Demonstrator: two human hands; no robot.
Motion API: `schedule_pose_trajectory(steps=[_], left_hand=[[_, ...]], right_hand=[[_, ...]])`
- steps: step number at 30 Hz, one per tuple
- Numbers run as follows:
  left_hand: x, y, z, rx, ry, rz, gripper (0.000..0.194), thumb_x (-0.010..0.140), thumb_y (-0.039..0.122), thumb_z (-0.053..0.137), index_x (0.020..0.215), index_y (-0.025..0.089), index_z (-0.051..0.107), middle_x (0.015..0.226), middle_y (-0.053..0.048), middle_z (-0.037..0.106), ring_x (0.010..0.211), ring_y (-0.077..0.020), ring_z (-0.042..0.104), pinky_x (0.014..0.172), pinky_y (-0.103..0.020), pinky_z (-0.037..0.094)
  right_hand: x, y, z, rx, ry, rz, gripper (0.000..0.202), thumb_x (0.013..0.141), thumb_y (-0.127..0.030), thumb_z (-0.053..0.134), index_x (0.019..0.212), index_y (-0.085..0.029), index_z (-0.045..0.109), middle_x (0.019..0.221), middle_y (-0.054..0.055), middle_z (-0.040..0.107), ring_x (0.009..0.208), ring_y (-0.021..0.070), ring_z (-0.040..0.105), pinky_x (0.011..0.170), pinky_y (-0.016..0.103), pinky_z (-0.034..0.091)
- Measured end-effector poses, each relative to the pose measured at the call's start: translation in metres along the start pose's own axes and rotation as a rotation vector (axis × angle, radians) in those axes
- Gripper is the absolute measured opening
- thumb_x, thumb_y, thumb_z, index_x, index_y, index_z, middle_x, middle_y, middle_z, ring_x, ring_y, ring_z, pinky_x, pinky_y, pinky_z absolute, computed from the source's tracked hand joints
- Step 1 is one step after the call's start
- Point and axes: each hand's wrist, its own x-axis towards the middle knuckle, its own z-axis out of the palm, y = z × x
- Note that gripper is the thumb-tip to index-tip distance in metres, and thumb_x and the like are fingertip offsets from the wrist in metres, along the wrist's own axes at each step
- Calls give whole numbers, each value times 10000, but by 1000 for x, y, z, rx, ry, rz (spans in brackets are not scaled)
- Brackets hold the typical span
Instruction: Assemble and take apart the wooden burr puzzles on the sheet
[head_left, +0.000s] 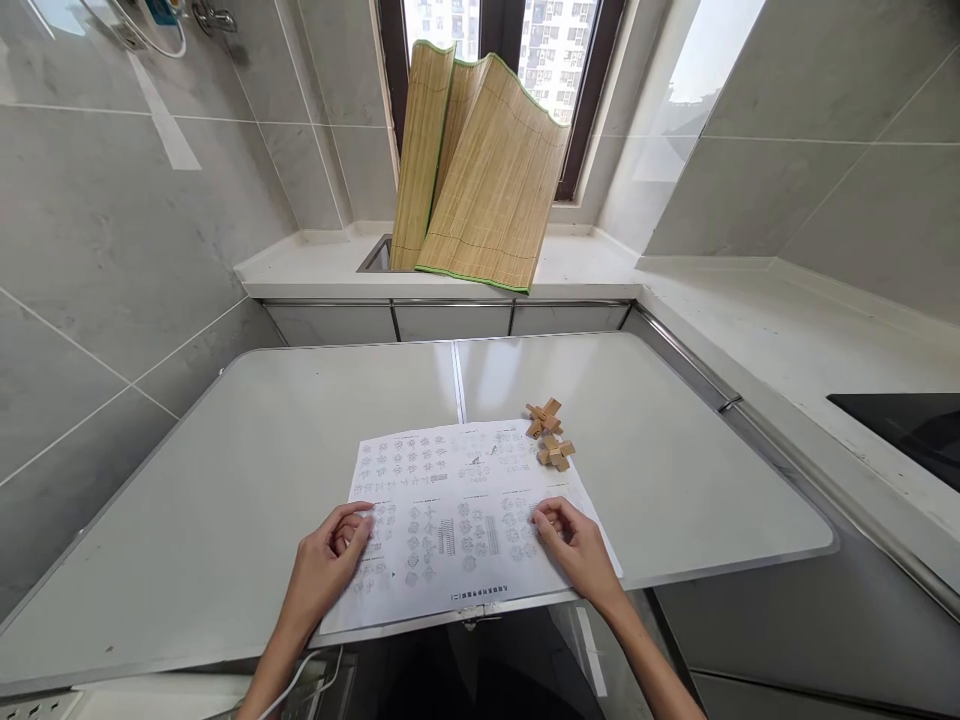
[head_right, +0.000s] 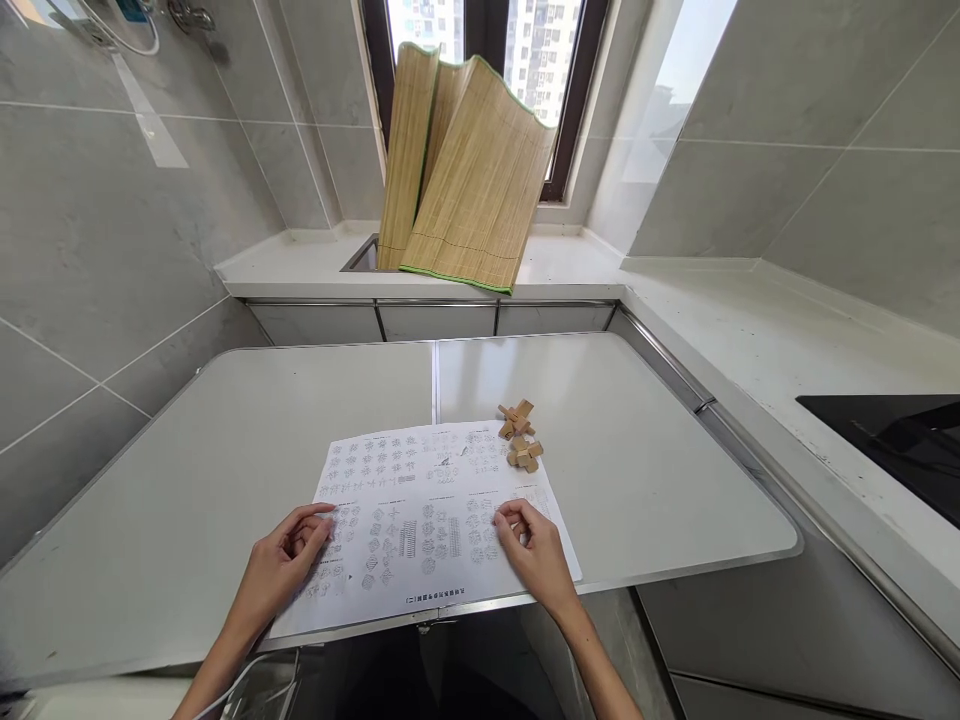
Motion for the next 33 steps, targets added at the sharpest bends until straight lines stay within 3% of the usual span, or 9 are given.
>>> schedule_pose_trajectory(steps=[3, 7, 12, 14, 17, 20, 23, 27, 33], left_hand=[[-2, 1, -1, -15, -2, 5, 485, 881, 619, 613, 1053, 191, 762, 718, -15, 669, 593, -144, 532, 596, -252, 467], [-5, 2, -3, -12, -18, 4, 473, 874, 617, 621, 1033, 197, 768, 688, -12, 674, 584, -152, 541, 595, -263, 468], [-5, 0, -2, -53, -20, -20, 468, 889, 606, 611, 1059, 191, 746, 754, -33, 723, 673, -178, 633, 646, -277, 489], [-5, -1, -2, -62, -12, -22, 461, 895, 601, 610, 1060, 192, 743, 763, -37, 727, 699, -185, 649, 657, -279, 496], [-6, -1, -2, -63, -3, -13, 450, 892, 597, 616, 1043, 193, 745, 763, -42, 729, 688, -185, 638, 635, -278, 497], [-6, -2, -2, -60, -5, -7, 442, 892, 592, 617, 1039, 195, 746, 748, -36, 725, 637, -170, 598, 613, -274, 486], [-6, -3, -2, -63, -12, -12, 435, 899, 583, 604, 1044, 197, 743, 734, -29, 721, 620, -165, 576, 614, -273, 477], [-6, -3, -2, -69, -20, -20, 433, 897, 585, 597, 1038, 202, 742, 721, -23, 714, 609, -164, 559, 609, -272, 469], [-6, -2, -3, -69, -12, -23, 420, 895, 573, 596, 1028, 205, 747, 725, -21, 713, 602, -165, 564, 582, -265, 451]], right_hand=[[9, -11, -8, 53, -44, -7, 428, 946, -607, 632, 1023, -190, 687, 839, 66, 724, 732, 205, 659, 678, 306, 530], [40, -31, -38, -24, -39, -45, 435, 955, -622, 599, 1006, -196, 672, 850, 74, 753, 694, 208, 685, 688, 323, 527], [96, -43, -78, -387, 108, -47, 390, 970, -583, 540, 937, -218, 674, 896, 71, 771, 776, 223, 698, 710, 322, 483], [117, -43, -84, -623, 93, 9, 414, 982, -577, 499, 926, -218, 698, 959, 94, 775, 846, 249, 692, 720, 337, 456], [143, -41, -81, -795, -27, 83, 524, 980, -620, 479, 702, -225, 681, 802, 107, 746, 870, 294, 667, 766, 373, 428], [160, -38, -72, -812, -120, 140, 617, 954, -684, 493, 549, -231, 597, 602, 78, 668, 704, 268, 640, 699, 359, 414], [170, -35, -64, -813, -177, 176, 577, 944, -662, 530, 564, -230, 578, 617, 61, 677, 606, 223, 610, 607, 323, 383], [179, -33, -58, -823, -194, 181, 433, 945, -515, 578, 622, -227, 599, 664, 54, 687, 619, 211, 614, 574, 305, 353], [178, -48, -44, -800, -192, 76, 361, 967, -450, 539, 679, -232, 555, 675, 38, 664, 664, 208, 595, 569, 288, 330]])
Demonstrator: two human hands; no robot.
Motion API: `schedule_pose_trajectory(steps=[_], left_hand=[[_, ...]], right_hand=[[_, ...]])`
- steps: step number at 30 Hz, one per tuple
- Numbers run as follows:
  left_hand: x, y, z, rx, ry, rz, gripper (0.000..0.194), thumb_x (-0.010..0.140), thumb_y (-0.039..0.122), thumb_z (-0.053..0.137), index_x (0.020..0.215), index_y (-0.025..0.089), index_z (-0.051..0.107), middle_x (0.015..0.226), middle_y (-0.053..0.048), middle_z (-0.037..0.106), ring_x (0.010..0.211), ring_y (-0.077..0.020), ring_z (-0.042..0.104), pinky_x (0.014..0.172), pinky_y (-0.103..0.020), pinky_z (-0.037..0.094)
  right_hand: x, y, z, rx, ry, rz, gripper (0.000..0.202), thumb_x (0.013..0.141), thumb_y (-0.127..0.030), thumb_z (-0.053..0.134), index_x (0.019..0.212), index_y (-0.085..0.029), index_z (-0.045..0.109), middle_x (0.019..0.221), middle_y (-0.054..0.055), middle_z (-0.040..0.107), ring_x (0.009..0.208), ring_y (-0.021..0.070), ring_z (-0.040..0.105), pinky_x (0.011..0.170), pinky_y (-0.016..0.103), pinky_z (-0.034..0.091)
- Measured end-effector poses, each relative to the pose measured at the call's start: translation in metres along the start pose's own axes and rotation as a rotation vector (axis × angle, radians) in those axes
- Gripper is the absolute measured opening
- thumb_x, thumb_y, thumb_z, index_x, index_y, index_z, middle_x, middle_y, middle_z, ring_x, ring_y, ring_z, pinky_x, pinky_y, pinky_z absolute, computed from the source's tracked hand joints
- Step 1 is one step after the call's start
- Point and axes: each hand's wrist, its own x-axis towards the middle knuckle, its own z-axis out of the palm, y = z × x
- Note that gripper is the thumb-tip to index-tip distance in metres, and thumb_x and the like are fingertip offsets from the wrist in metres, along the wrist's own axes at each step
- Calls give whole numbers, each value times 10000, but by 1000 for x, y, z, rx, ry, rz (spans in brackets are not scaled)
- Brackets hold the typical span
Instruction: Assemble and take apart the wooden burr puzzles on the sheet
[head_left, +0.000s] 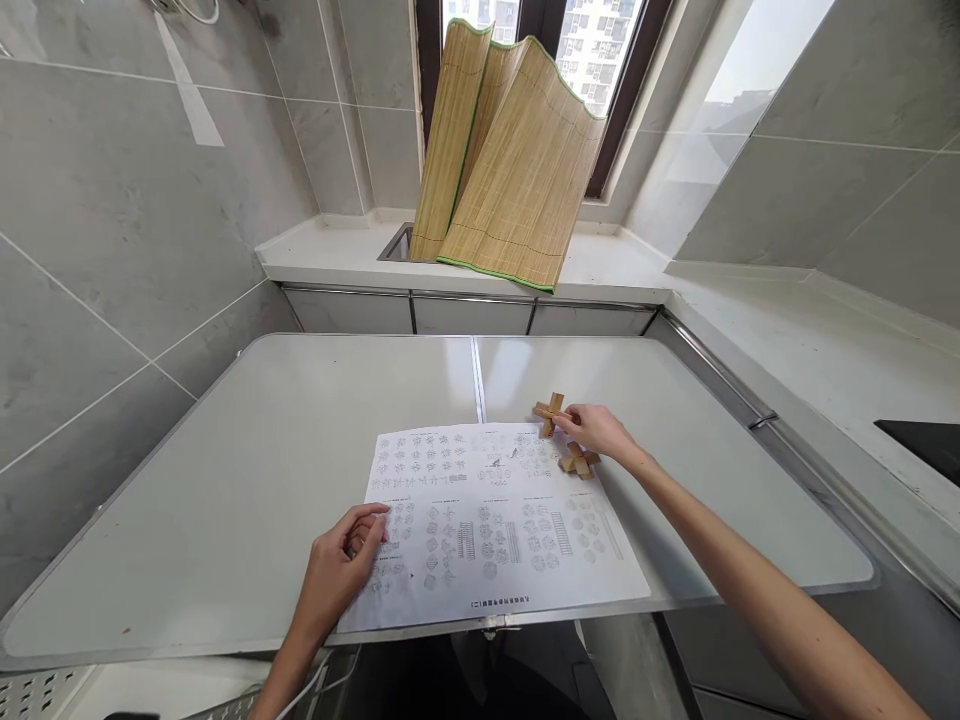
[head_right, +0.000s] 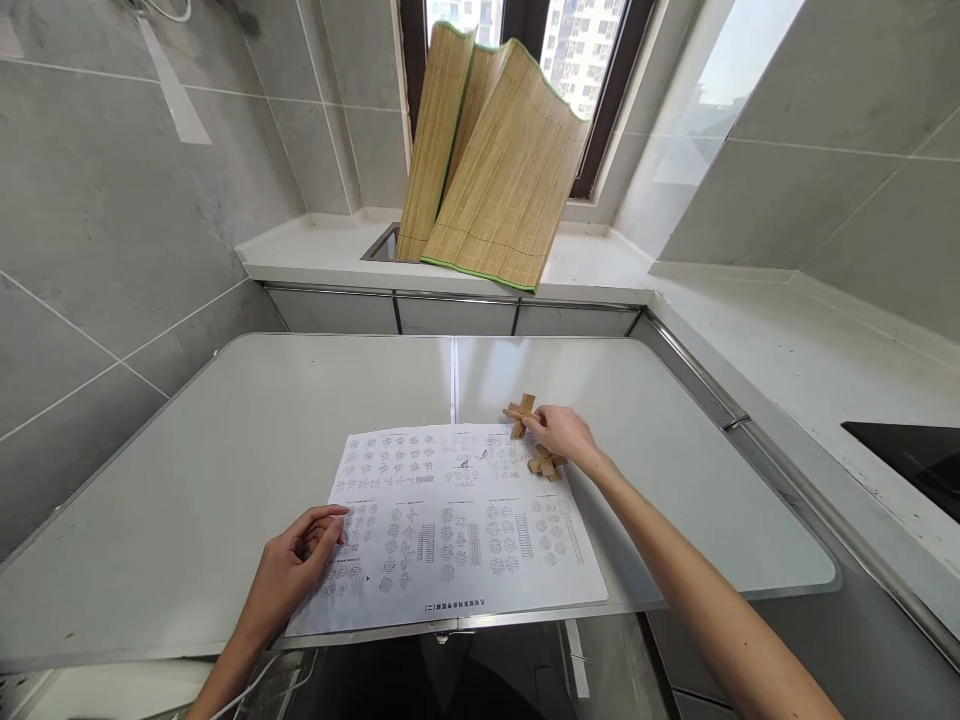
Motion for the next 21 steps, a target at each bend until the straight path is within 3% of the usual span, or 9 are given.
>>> schedule_pose_trajectory(steps=[5, 7, 11, 14, 18, 21], left_hand=[[-2, 0, 1, 65, -15, 44, 415, 931, 570, 564, 1036, 215, 751, 716, -10, 688, 575, -149, 505, 587, -266, 454], [-3, 5, 3, 108, -39, 76, 413, 943, 575, 558, 1036, 222, 752, 717, -9, 677, 576, -148, 499, 586, -268, 458], [-2, 31, 8, 122, -212, 163, 400, 979, 564, 549, 1135, 235, 715, 813, -23, 701, 654, -166, 585, 625, -281, 502], [3, 52, 15, 65, -347, 240, 448, 948, 529, 646, 1298, 250, 622, 1120, -68, 730, 893, -213, 682, 780, -339, 578], [9, 63, 27, -20, -468, 297, 899, 757, 524, 874, 1507, 281, 442, 1425, -110, 628, 1232, -307, 648, 1054, -481, 554], [10, 60, 33, -53, -503, 326, 874, 766, 534, 871, 1500, 294, 462, 1472, -104, 596, 1348, -329, 585, 1135, -518, 506]], right_hand=[[-30, -31, 0, 75, -24, -182, 404, 1011, -517, 498, 728, -235, 557, 746, 10, 678, 652, 178, 573, 600, 281, 361], [-49, -44, -1, 129, -21, -321, 436, 1027, -527, 484, 713, -232, 549, 726, 13, 663, 643, 181, 556, 610, 289, 367], [-86, -68, 1, 188, -56, -498, 432, 1068, -522, 454, 800, -230, 627, 795, 39, 700, 727, 209, 602, 666, 317, 409], [-108, -82, 12, 232, -87, -618, 387, 1088, -471, 463, 862, -221, 653, 836, 49, 718, 766, 215, 621, 750, 350, 437], [-126, -92, 35, 277, -61, -662, 303, 1089, -409, 501, 907, -223, 656, 828, 40, 704, 760, 210, 616, 751, 348, 430], [-132, -92, 51, 360, -45, -643, 250, 1082, -377, 525, 946, -226, 670, 846, 35, 696, 775, 204, 618, 741, 335, 438]])
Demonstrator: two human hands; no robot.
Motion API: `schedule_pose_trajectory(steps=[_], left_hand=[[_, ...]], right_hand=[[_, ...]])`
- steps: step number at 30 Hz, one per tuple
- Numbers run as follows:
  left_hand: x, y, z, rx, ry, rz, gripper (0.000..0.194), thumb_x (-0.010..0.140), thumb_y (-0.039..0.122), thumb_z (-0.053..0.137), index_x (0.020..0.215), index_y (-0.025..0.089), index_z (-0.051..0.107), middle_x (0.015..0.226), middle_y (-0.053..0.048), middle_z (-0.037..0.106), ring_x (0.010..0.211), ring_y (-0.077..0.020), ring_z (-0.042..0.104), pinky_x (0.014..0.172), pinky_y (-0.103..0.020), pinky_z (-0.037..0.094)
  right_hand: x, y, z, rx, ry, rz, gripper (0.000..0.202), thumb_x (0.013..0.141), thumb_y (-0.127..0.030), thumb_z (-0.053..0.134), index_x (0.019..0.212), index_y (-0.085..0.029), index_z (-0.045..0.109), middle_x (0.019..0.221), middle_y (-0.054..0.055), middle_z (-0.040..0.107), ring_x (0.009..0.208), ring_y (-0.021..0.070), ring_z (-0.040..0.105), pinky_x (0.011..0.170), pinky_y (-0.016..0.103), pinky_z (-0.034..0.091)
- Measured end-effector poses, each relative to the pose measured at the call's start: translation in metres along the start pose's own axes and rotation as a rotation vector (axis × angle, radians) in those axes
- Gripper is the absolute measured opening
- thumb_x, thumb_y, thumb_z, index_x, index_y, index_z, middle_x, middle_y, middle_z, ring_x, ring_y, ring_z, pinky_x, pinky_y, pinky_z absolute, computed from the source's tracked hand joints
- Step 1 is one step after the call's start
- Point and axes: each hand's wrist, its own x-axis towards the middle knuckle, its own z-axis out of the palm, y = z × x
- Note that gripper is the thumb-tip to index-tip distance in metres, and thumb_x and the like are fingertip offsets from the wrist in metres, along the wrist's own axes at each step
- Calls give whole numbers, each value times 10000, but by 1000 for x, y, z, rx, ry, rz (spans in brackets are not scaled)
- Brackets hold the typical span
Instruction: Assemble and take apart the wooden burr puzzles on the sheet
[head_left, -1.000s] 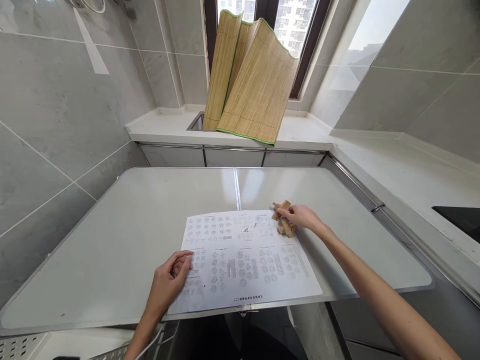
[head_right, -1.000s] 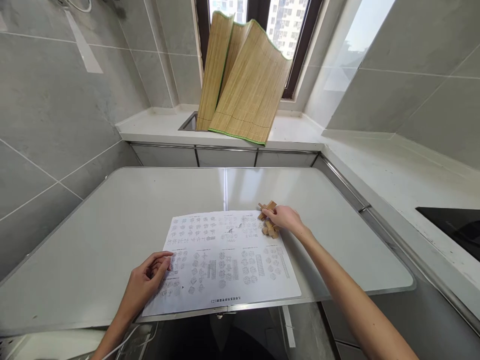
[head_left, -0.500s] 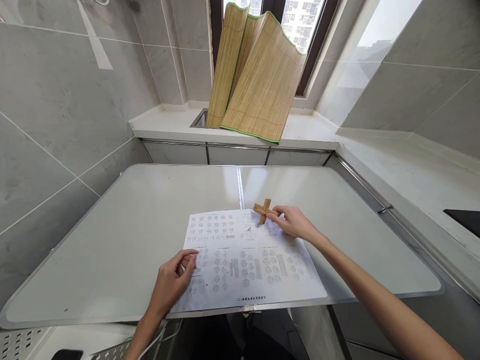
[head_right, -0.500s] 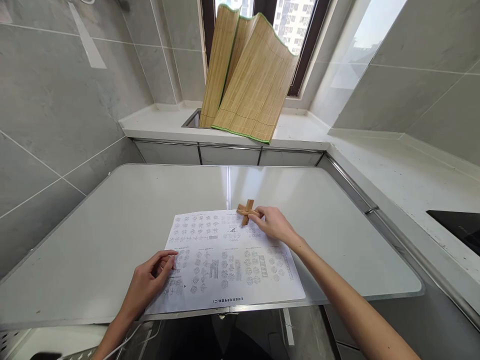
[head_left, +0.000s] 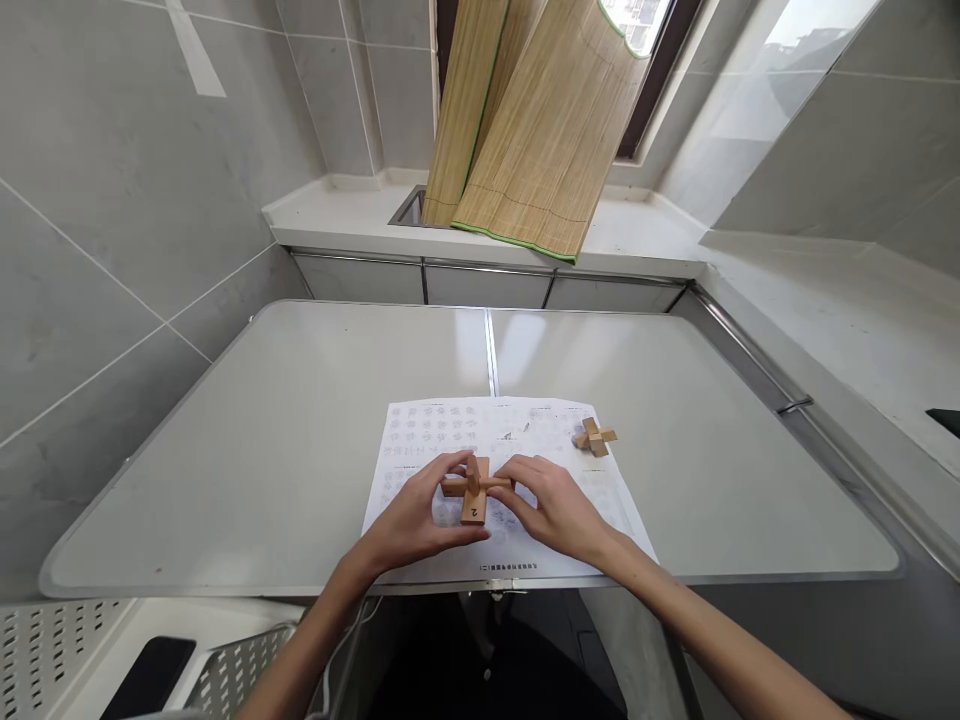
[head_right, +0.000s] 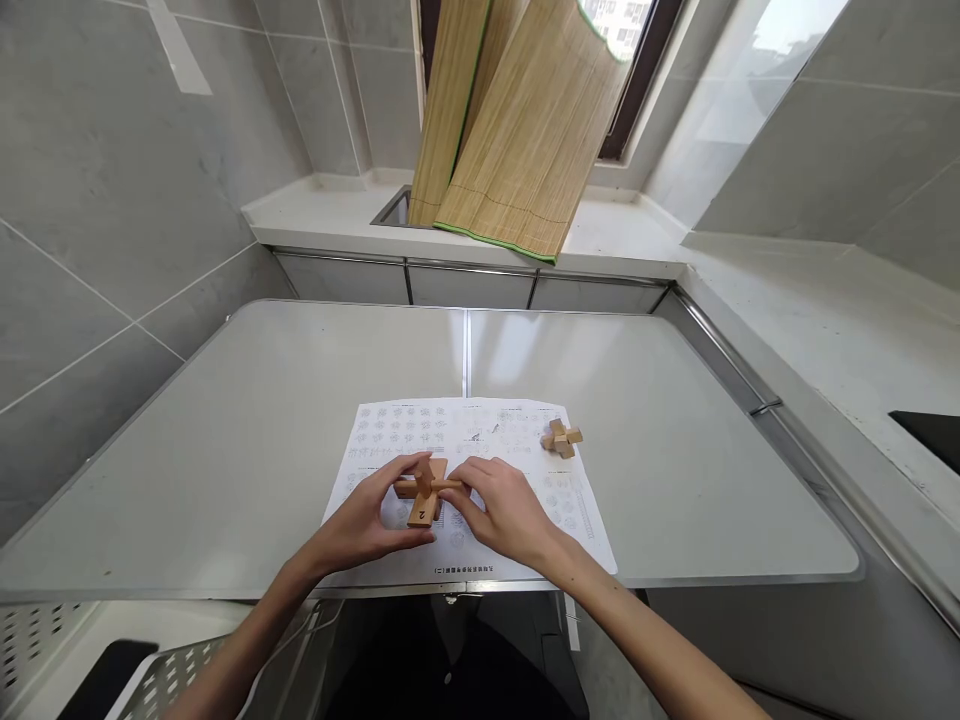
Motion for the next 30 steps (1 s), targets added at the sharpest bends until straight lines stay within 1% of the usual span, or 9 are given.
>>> schedule_pose_trajectory(steps=[3, 6, 11, 15, 20, 23, 25, 26, 30], left_hand=[[-1, -1, 1, -14, 11, 23, 817, 779, 528, 863, 1478, 303, 505, 1432, -96, 620, 1298, -327, 622, 1103, -524, 535], [-2, 0, 0, -42, 21, 27, 881, 751, 511, 890, 1507, 303, 488, 1431, -105, 620, 1275, -329, 638, 1094, -525, 545], [-3, 0, 3, -155, 27, -41, 862, 727, 461, 912, 1474, 302, 514, 1459, -102, 608, 1357, -342, 591, 1138, -508, 512], [-2, -2, 11, -227, 50, -67, 830, 736, 398, 913, 1447, 297, 498, 1428, -99, 630, 1363, -329, 593, 1151, -506, 498], [-2, 0, 15, -238, 85, 34, 811, 772, 293, 880, 1458, 288, 448, 1423, -106, 626, 1359, -303, 600, 1137, -463, 517], [-3, 2, 13, -128, 136, 73, 833, 755, 252, 876, 1463, 289, 440, 1454, -107, 597, 1352, -311, 603, 1130, -469, 524], [-3, 3, 12, -24, 171, 98, 839, 746, 215, 860, 1470, 294, 444, 1474, -100, 577, 1347, -312, 603, 1119, -471, 536], [-3, 5, 12, 21, 178, 113, 838, 750, 195, 844, 1478, 296, 440, 1481, -98, 569, 1343, -309, 604, 1105, -464, 550], [-3, 9, 15, 140, 164, 177, 770, 825, 164, 750, 1505, 295, 413, 1455, -98, 580, 1197, -268, 698, 994, -415, 619]], right_hand=[[-4, 3, 8, 108, 26, 24, 234, 1080, -378, 530, 1007, -226, 692, 875, 40, 700, 795, 201, 625, 735, 322, 450], [-7, 4, 12, 193, 35, 49, 228, 1075, -383, 540, 1030, -230, 703, 871, 34, 711, 775, 194, 622, 719, 313, 450], [-11, 3, 21, 329, 42, 95, 234, 1080, -383, 520, 1002, -232, 682, 825, 22, 722, 737, 188, 648, 700, 302, 462], [-12, 7, 34, 376, 40, 137, 236, 1098, -367, 446, 1110, -234, 642, 837, 27, 707, 751, 195, 654, 733, 313, 489], [-14, 10, 37, 351, -26, 142, 241, 1096, -367, 429, 1172, -249, 624, 1138, 82, 719, 988, 239, 666, 882, 369, 510], [-16, 8, 31, 371, 124, 188, 264, 1091, -399, 441, 1241, -254, 602, 1237, 92, 686, 1107, 248, 639, 977, 387, 491], [-18, 4, 26, 404, 215, 264, 275, 1090, -434, 440, 1191, -248, 616, 1179, 82, 696, 1089, 243, 647, 978, 381, 490], [-18, 2, 24, 417, 225, 296, 280, 1086, -453, 449, 1147, -245, 625, 1121, 73, 704, 1040, 237, 657, 946, 372, 498], [-16, -11, 19, 428, 93, 326, 309, 1054, -513, 520, 1043, -233, 649, 855, 25, 693, 798, 204, 636, 775, 335, 491]])
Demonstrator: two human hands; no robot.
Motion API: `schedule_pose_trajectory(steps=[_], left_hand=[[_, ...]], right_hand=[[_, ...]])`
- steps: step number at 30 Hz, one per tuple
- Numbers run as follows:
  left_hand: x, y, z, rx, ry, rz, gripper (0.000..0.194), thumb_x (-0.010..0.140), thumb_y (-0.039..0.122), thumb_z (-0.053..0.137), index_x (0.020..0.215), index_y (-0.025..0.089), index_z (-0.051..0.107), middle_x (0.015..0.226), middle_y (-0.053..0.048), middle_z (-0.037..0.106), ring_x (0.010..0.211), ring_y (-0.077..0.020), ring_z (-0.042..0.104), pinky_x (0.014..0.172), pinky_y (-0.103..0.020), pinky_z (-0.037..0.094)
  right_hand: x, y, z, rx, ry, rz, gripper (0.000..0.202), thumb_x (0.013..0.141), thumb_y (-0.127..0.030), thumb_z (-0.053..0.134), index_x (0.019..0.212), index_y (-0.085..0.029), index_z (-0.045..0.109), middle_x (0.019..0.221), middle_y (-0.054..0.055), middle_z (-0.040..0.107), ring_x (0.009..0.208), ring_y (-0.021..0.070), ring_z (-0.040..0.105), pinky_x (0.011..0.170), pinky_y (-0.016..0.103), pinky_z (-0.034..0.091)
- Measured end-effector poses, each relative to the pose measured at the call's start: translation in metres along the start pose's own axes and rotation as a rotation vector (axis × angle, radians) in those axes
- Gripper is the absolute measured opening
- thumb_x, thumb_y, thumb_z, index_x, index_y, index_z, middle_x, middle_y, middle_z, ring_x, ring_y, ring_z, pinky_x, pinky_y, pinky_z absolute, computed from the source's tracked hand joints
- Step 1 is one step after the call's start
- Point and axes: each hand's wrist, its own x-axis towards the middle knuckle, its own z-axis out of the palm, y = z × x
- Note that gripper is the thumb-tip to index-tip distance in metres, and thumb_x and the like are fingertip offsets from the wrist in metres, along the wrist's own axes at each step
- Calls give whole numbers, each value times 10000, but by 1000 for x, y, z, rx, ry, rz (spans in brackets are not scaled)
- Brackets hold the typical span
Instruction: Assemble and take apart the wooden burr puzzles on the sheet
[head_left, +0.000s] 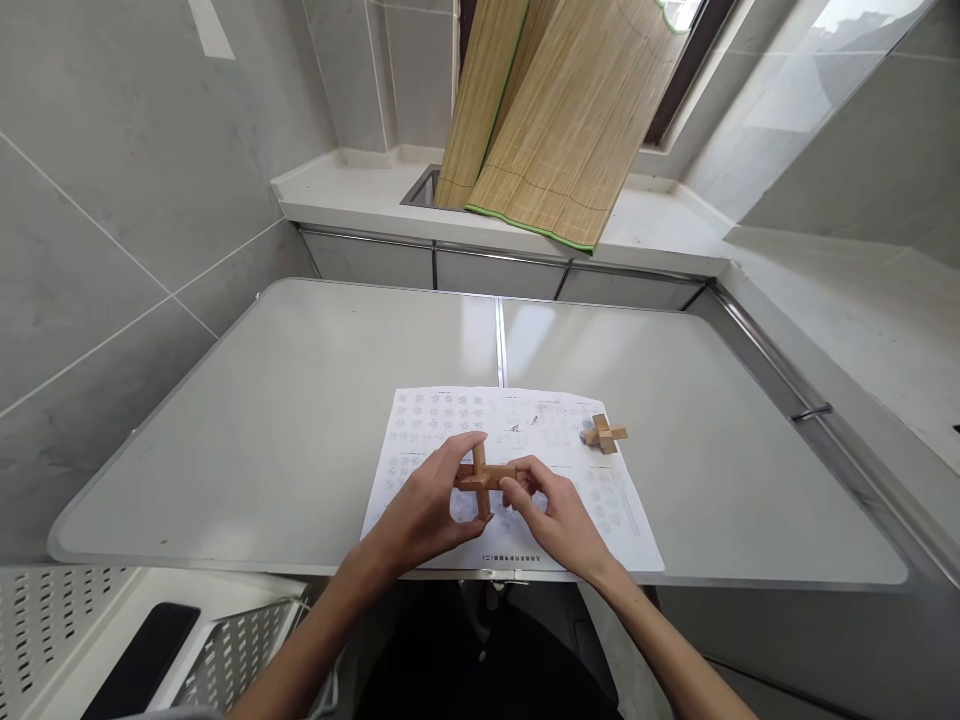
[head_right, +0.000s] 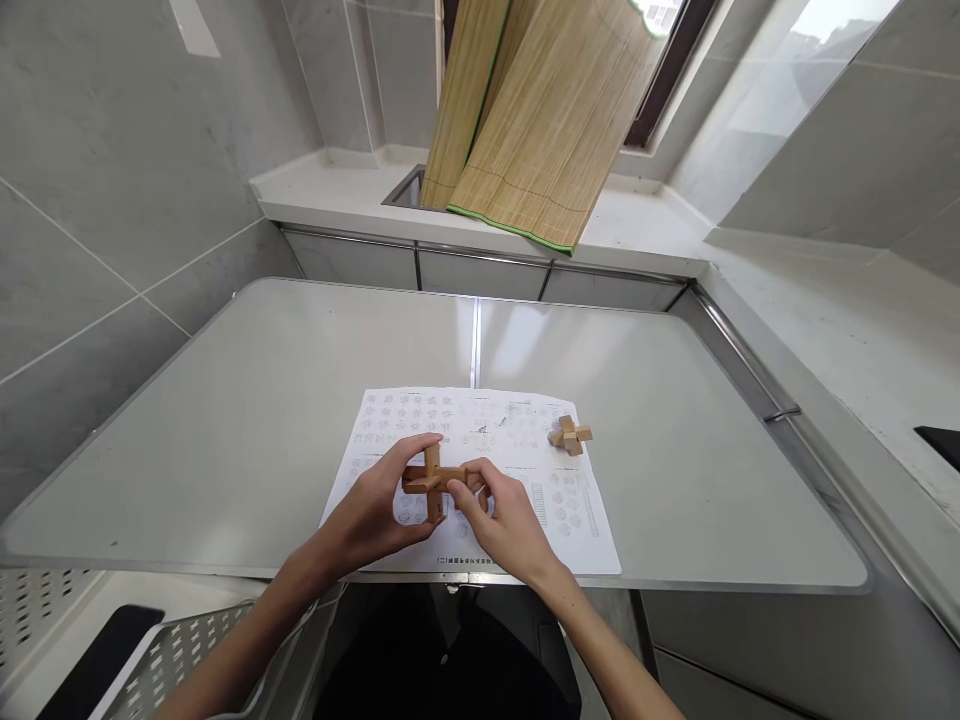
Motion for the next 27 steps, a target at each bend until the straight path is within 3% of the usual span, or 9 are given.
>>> schedule_pose_trajectory(steps=[2, 9, 13, 20, 27], left_hand=[[0, 2, 1, 39, -10, 38, 743, 856, 170, 719, 1513, 291, 393, 1447, -107, 585, 1152, -263, 718, 984, -424, 620], [2, 7, -4, 79, -26, 106, 845, 801, 182, 772, 1526, 314, 358, 1467, -101, 584, 1289, -308, 637, 1085, -467, 555], [6, 13, -9, 68, -61, 108, 833, 787, 146, 745, 1513, 319, 374, 1456, -90, 591, 1254, -285, 657, 1043, -426, 577], [9, 15, -12, 34, -43, 149, 775, 835, 230, 774, 1520, 300, 419, 1430, -90, 628, 1271, -279, 655, 1053, -408, 573], [8, 17, -12, 11, -3, 106, 714, 860, 282, 775, 1496, 288, 451, 1413, -87, 633, 1259, -266, 657, 1045, -385, 577]], right_hand=[[-1, -6, 1, 41, -39, 17, 333, 1054, -528, 518, 999, -227, 650, 765, 8, 672, 730, 191, 612, 736, 327, 477], [-5, -16, 0, 335, -39, 89, 395, 1011, -590, 577, 893, -215, 620, 681, -10, 622, 645, 166, 556, 671, 309, 448], [-7, -14, 0, 366, -42, 82, 403, 1006, -600, 580, 905, -212, 626, 707, 5, 643, 649, 172, 565, 657, 314, 444], [-7, -15, 0, 401, -92, 103, 377, 1013, -570, 593, 910, -209, 631, 709, 3, 684, 600, 155, 585, 643, 305, 444], [-5, -20, 4, 431, -49, 119, 392, 1012, -580, 589, 904, -204, 622, 727, 3, 698, 549, 137, 567, 630, 306, 437]])
